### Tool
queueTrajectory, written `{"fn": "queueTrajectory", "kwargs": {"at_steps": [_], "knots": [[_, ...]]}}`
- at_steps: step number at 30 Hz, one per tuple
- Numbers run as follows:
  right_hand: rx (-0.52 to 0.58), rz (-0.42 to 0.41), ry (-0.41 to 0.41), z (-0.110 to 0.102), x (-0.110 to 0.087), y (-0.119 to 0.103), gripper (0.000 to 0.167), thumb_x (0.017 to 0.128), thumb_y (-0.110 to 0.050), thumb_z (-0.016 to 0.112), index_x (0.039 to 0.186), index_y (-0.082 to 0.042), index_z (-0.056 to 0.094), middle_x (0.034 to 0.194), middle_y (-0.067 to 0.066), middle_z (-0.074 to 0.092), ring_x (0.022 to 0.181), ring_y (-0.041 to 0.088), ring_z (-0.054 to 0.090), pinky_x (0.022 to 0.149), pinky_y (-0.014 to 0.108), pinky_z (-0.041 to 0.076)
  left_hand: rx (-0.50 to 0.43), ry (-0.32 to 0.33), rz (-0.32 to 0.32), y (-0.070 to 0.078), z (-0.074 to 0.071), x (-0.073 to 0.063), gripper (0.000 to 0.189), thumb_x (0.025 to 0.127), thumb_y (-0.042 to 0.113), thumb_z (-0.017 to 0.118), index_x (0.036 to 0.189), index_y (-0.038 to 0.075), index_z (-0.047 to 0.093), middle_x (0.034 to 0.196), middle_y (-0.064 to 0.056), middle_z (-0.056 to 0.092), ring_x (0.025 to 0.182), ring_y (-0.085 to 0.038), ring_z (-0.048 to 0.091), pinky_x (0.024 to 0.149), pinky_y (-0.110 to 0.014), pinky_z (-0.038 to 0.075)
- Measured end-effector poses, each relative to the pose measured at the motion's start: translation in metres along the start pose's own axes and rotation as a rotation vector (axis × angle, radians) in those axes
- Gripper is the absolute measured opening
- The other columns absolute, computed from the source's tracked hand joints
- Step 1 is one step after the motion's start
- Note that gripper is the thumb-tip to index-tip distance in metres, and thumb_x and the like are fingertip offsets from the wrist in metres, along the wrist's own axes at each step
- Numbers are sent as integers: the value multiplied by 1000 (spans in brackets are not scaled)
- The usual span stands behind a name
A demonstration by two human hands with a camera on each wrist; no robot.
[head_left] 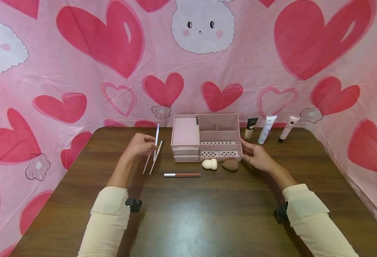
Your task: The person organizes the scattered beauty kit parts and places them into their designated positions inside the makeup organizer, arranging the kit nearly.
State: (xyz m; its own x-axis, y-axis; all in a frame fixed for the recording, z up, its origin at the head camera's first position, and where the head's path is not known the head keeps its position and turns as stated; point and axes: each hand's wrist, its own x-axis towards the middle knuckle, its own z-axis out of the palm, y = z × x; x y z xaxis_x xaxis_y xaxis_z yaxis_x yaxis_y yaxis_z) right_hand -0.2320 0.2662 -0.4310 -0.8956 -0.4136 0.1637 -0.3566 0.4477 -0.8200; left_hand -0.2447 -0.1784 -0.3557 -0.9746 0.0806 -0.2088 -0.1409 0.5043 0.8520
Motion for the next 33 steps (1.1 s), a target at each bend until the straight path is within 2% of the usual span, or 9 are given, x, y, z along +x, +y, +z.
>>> {"fn": "queueTrajectory", "kwargs": {"at_steps": [3, 5, 8, 13, 24, 30, 33], "knots": [[-1, -1, -1, 0, 0, 0, 64, 93, 15, 58, 149, 20, 28, 152, 39, 34, 134, 51, 43, 100, 13, 47, -18, -6, 10, 3, 1, 0, 44, 89, -4, 60, 131, -18, 57, 91, -23, 75, 69, -11, 69, 71, -29, 64], [-3, -4, 1, 0, 0, 1, 64, 93, 15, 58, 149, 20, 28, 152, 40, 34, 134, 52, 43, 100, 12, 46, -44, -17, 21, 4, 2, 1, 43, 90, -4, 60, 131, -19, 57, 84, -11, 74, 70, -11, 69, 75, -32, 64], [-2, -4, 2, 0, 0, 1, 64, 93, 15, 58, 150, 19, 28, 152, 39, 34, 134, 51, 44, 100, 12, 46, -99, -42, 33, 7, 4, 3, 42, 91, -4, 59, 131, -20, 55, 79, -3, 72, 70, -10, 69, 77, -34, 64], [-3, 1, 1, 0, 0, 1, 64, 93, 14, 58, 150, 18, 29, 152, 38, 35, 134, 50, 44, 101, 16, 48, -180, -68, 23, 13, 7, 2, 46, 91, -5, 59, 134, -21, 51, 76, 0, 72, 66, -5, 67, 69, -25, 63], [-8, 1, 5, -1, 0, 1, 64, 93, 14, 58, 150, 18, 29, 152, 38, 35, 134, 50, 45, 101, 16, 48, -267, -94, 14, 26, 11, 5, 52, 94, 1, 62, 141, -16, 48, 84, -3, 76, 71, -7, 70, 75, -27, 63], [-19, 10, -3, -1, 0, 1, 64, 93, 14, 58, 150, 18, 28, 153, 38, 34, 135, 50, 45, 104, 29, 49, -288, -102, 4, 36, 14, 7, 55, 93, 3, 64, 145, -8, 49, 74, 7, 73, 65, -5, 69, 66, -21, 60], [-19, 8, -2, -1, 0, 1, 64, 93, 14, 57, 150, 18, 28, 153, 38, 34, 135, 50, 45, 104, 28, 49, -291, -95, -5, 41, 16, 8, 55, 92, 4, 65, 144, -6, 51, 69, 11, 71, 63, -4, 68, 63, -20, 60]]}}
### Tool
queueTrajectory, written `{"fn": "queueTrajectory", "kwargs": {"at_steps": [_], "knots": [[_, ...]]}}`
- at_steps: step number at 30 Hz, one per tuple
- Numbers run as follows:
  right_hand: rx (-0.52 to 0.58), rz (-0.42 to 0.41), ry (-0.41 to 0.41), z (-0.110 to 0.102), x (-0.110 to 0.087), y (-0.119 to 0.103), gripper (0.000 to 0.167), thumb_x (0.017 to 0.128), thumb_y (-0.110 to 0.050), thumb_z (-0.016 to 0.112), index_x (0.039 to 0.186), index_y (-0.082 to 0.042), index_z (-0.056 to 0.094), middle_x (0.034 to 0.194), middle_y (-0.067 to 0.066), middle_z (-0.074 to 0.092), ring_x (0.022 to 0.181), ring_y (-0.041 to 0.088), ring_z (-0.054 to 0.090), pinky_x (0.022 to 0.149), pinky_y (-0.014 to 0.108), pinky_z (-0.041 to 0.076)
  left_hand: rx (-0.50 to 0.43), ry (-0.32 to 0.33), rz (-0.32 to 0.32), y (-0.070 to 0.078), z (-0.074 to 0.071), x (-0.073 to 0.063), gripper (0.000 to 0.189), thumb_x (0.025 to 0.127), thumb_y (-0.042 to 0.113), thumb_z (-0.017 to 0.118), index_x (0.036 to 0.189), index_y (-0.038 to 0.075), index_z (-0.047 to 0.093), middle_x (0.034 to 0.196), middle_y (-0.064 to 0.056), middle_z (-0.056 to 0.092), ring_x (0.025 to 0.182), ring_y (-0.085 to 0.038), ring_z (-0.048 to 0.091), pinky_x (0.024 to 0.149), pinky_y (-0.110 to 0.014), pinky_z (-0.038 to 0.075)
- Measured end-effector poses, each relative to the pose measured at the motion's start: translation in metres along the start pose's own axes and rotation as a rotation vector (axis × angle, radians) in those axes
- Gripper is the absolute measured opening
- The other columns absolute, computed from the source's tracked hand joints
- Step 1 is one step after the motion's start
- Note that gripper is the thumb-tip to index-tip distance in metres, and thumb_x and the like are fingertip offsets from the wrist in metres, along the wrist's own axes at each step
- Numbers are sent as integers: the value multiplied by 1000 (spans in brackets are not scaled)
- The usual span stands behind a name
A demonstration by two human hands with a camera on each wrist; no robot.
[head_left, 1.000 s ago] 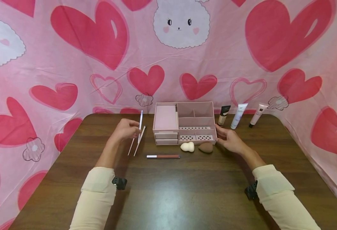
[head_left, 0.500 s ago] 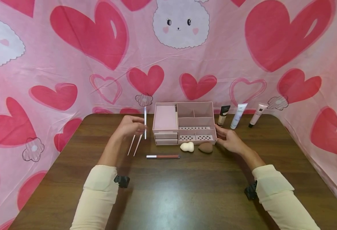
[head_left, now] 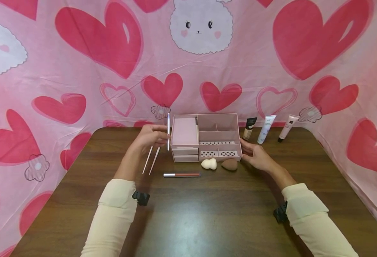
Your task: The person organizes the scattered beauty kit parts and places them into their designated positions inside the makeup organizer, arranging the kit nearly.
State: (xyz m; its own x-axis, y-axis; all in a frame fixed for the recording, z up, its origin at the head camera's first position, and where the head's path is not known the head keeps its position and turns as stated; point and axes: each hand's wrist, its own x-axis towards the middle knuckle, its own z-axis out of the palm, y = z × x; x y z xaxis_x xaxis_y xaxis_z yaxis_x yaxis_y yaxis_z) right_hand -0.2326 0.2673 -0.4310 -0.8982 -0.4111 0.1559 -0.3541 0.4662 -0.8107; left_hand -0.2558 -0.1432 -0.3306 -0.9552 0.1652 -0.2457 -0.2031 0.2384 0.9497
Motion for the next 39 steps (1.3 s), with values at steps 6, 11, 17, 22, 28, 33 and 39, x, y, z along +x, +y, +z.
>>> {"fn": "queueTrajectory", "kwargs": {"at_steps": [6, 11, 17, 22, 28, 33, 39], "knots": [[14, 6, 1, -1, 0, -1, 64, 93, 14, 57, 150, 18, 28, 153, 38, 33, 136, 50, 44, 103, 23, 48, -24, 7, -16, 5, 6, 7, 56, 91, 1, 66, 144, -6, 51, 66, 9, 70, 61, -5, 67, 61, -21, 60], [20, 10, 2, 0, 0, -1, 64, 94, 14, 57, 151, 17, 28, 154, 37, 34, 136, 50, 43, 104, 25, 48, -29, -1, -21, 9, 13, 13, 56, 91, -1, 64, 145, -7, 49, 69, 6, 69, 60, -5, 67, 64, -22, 61], [12, 9, 6, 1, -1, 0, 64, 94, 14, 58, 151, 17, 29, 153, 37, 35, 136, 49, 45, 105, 33, 48, -27, -27, -12, 14, 21, 20, 54, 92, -3, 62, 144, -11, 48, 76, 0, 70, 61, -7, 69, 68, -26, 63], [18, 12, 0, 1, -1, 0, 65, 93, 14, 57, 151, 16, 29, 154, 36, 35, 136, 49, 44, 104, 25, 48, 8, -32, -26, 17, 23, 25, 52, 92, -3, 60, 143, -9, 50, 77, -1, 69, 62, -7, 67, 65, -25, 63], [6, 20, -1, 1, -1, -1, 65, 93, 15, 57, 151, 17, 28, 153, 37, 35, 136, 50, 45, 105, 42, 47, 0, -37, -39, 20, 24, 31, 50, 93, -3, 59, 142, -9, 49, 78, -3, 68, 61, -8, 65, 61, -22, 61], [1, 16, 0, 0, 0, -1, 64, 93, 15, 57, 151, 17, 28, 153, 37, 34, 136, 50, 45, 105, 45, 46, -8, -40, -52, 24, 30, 34, 51, 93, -4, 60, 142, -9, 50, 73, 0, 67, 60, -8, 64, 59, -21, 59], [3, 10, 1, 0, -1, 0, 65, 93, 14, 58, 151, 17, 29, 153, 37, 36, 135, 50, 45, 102, 19, 48, 51, -48, -47, 26, 40, 41, 49, 92, -3, 62, 139, -10, 52, 70, 1, 67, 58, -7, 64, 59, -21, 59]]}}
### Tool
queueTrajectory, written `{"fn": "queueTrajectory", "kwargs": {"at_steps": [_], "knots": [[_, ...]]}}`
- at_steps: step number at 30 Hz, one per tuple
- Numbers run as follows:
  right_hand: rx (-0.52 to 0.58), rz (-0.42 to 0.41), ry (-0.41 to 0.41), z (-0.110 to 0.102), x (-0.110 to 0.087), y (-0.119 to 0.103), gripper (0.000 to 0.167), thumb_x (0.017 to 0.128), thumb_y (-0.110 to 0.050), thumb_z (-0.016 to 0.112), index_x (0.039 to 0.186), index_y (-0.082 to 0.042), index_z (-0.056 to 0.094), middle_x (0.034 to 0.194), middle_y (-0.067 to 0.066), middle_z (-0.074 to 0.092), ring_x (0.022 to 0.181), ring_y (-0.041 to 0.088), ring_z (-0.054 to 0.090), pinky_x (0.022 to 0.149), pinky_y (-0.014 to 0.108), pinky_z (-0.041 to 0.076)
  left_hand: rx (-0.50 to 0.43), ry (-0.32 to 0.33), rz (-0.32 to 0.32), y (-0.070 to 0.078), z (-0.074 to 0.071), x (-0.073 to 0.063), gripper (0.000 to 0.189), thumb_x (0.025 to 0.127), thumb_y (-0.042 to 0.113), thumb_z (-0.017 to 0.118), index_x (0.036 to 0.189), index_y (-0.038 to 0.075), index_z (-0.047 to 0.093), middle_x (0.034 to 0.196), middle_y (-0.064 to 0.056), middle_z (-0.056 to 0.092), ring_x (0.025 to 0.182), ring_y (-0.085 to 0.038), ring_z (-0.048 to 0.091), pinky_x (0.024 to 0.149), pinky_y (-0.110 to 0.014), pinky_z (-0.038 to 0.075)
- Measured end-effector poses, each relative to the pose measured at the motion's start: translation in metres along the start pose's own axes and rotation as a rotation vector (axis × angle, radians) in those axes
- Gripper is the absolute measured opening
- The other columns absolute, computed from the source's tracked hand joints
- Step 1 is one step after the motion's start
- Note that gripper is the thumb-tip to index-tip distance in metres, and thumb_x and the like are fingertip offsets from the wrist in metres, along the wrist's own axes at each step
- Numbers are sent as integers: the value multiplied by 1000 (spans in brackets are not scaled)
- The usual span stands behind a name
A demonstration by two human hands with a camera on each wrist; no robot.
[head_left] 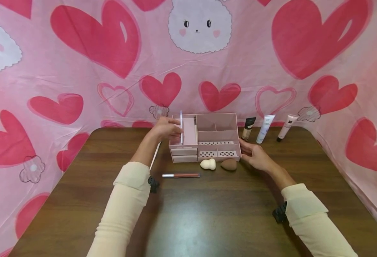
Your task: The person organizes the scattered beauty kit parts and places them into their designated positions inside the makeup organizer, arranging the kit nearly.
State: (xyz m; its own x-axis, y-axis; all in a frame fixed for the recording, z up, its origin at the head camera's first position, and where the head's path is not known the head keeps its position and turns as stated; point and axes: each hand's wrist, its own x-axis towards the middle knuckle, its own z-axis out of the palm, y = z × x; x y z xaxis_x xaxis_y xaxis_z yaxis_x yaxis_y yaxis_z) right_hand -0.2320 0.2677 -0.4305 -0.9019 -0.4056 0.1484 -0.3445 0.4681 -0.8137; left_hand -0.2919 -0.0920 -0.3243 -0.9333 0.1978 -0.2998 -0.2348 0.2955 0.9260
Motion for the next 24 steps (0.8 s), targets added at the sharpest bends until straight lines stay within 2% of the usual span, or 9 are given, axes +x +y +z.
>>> {"fn": "queueTrajectory", "kwargs": {"at_steps": [3, 8, 10, 18, 24], "knots": [[3, 0, 3, 0, 0, 1, 65, 93, 14, 58, 151, 17, 29, 153, 37, 36, 135, 49, 45, 102, 18, 48, 17, 5, 7, 1, 5, 3, 47, 91, -3, 63, 137, -10, 54, 72, -1, 66, 59, -8, 64, 60, -21, 59], [7, -1, 1, 1, 0, 2, 65, 93, 15, 57, 151, 16, 29, 154, 36, 34, 136, 49, 45, 105, 34, 48, 14, 3, 18, 2, 12, 6, 44, 90, -5, 64, 133, -13, 55, 72, -3, 64, 58, -9, 63, 59, -21, 59], [6, -4, 0, 1, 1, 2, 65, 93, 15, 57, 151, 16, 29, 154, 36, 34, 136, 49, 45, 105, 36, 48, 15, 3, 16, 3, 15, 7, 43, 89, -6, 63, 131, -14, 56, 69, -2, 63, 57, -8, 62, 57, -20, 58], [2, -14, 2, 1, 1, 1, 64, 93, 16, 57, 150, 17, 29, 153, 38, 35, 135, 51, 45, 104, 27, 49, 54, -4, 21, 2, 22, 12, 39, 89, -6, 64, 127, -15, 57, 67, -1, 62, 53, -7, 61, 55, -19, 57], [5, -8, 2, 1, 1, 2, 65, 93, 16, 57, 151, 17, 29, 153, 38, 35, 135, 51, 45, 104, 31, 49, 108, -36, 16, 4, 26, 16, 37, 89, -7, 64, 124, -17, 57, 64, 0, 61, 52, -6, 61, 55, -17, 56]]}}
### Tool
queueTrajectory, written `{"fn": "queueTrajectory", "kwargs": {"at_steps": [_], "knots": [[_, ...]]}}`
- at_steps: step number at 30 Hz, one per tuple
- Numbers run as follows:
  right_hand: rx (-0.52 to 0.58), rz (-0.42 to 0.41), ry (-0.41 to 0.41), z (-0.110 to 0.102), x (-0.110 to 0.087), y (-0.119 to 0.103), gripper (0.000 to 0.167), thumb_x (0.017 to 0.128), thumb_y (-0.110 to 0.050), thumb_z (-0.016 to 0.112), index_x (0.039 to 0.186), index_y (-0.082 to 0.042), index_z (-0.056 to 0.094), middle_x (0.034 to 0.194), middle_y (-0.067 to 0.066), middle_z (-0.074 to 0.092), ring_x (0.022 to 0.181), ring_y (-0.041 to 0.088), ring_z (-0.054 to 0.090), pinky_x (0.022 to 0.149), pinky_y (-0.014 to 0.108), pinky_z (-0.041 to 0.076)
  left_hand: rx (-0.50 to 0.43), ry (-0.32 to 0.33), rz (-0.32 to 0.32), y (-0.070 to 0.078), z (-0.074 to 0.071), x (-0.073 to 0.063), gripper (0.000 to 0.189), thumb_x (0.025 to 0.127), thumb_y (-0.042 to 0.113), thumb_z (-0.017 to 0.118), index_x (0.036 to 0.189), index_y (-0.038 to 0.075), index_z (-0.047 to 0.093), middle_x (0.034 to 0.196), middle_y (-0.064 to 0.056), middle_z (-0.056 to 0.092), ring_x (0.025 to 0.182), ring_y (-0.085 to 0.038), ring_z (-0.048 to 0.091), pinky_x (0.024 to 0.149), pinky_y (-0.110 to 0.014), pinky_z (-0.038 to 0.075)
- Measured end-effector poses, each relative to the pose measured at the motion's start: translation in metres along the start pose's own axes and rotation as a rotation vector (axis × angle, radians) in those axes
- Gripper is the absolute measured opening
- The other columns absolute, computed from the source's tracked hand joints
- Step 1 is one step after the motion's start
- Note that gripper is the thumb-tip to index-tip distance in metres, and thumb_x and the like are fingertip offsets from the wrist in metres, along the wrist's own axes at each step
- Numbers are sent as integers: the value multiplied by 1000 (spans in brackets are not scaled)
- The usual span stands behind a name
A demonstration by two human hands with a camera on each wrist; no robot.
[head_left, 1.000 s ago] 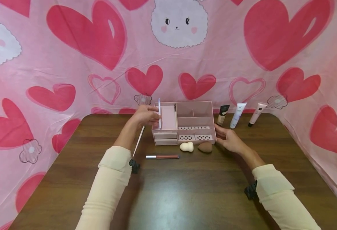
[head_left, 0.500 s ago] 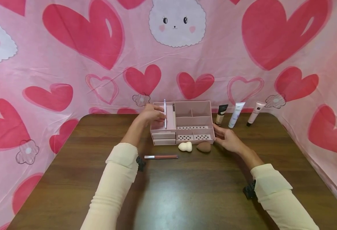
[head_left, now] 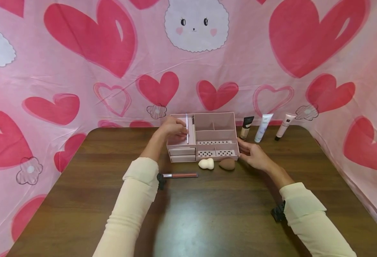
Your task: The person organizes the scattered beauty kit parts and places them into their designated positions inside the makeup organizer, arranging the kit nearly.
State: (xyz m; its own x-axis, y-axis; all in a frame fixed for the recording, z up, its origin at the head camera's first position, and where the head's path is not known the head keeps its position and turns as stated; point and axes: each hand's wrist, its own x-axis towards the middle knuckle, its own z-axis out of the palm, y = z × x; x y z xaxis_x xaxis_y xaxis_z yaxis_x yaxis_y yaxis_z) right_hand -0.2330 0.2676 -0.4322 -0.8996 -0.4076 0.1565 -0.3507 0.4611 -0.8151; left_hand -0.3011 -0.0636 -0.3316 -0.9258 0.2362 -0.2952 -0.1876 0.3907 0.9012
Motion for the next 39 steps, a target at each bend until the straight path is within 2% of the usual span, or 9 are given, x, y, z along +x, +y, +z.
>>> {"fn": "queueTrajectory", "kwargs": {"at_steps": [8, 14, 19, 22, 27, 33, 39], "knots": [[-6, 16, -5, 2, 0, -1, 64, 93, 16, 56, 151, 17, 28, 153, 38, 34, 135, 51, 46, 105, 48, 46, -15, -15, -37, 2, 5, 0, 19, 89, -7, 63, 108, -10, 60, 60, 2, 60, 51, -7, 60, 53, -17, 55], [3, 13, -10, 2, 1, -3, 64, 93, 16, 56, 151, 17, 28, 153, 38, 34, 136, 51, 45, 105, 45, 46, -44, -39, -72, 3, 8, 0, 5, 89, -7, 61, 93, -4, 61, 54, 2, 57, 48, -6, 56, 51, -17, 52], [8, 8, -6, 2, 2, -3, 64, 93, 16, 56, 151, 17, 28, 153, 38, 34, 136, 51, 45, 105, 36, 49, -72, -53, -87, 4, 8, -1, 6, 90, -6, 60, 97, -6, 61, 53, 2, 56, 46, -7, 55, 50, -18, 52], [-1, 1, -6, 1, 2, -3, 64, 94, 15, 56, 151, 17, 29, 153, 38, 35, 135, 51, 46, 104, 32, 49, -54, -47, -88, 4, 8, 0, 12, 91, -4, 61, 103, -7, 63, 54, 2, 59, 47, -7, 57, 50, -18, 52], [-12, 0, -3, 2, 2, -3, 63, 94, 14, 57, 151, 17, 29, 152, 38, 36, 135, 51, 46, 105, 38, 49, -34, -39, -90, 3, 7, 0, 21, 92, -1, 62, 112, -9, 64, 57, 2, 63, 46, -7, 59, 49, -18, 52], [-13, 9, 4, 2, 1, -5, 63, 94, 15, 57, 151, 17, 29, 152, 38, 36, 134, 51, 47, 105, 47, 46, -75, -57, -92, 3, 8, -3, 15, 93, -2, 61, 106, -10, 65, 58, 0, 63, 47, -7, 61, 49, -18, 52], [-16, 9, 9, 1, -1, -5, 63, 93, 15, 57, 150, 18, 29, 152, 38, 35, 133, 52, 47, 105, 40, 49, -107, -65, -64, 4, 8, -8, 19, 94, -3, 59, 109, -14, 65, 59, -2, 64, 50, -7, 62, 51, -18, 54]]}}
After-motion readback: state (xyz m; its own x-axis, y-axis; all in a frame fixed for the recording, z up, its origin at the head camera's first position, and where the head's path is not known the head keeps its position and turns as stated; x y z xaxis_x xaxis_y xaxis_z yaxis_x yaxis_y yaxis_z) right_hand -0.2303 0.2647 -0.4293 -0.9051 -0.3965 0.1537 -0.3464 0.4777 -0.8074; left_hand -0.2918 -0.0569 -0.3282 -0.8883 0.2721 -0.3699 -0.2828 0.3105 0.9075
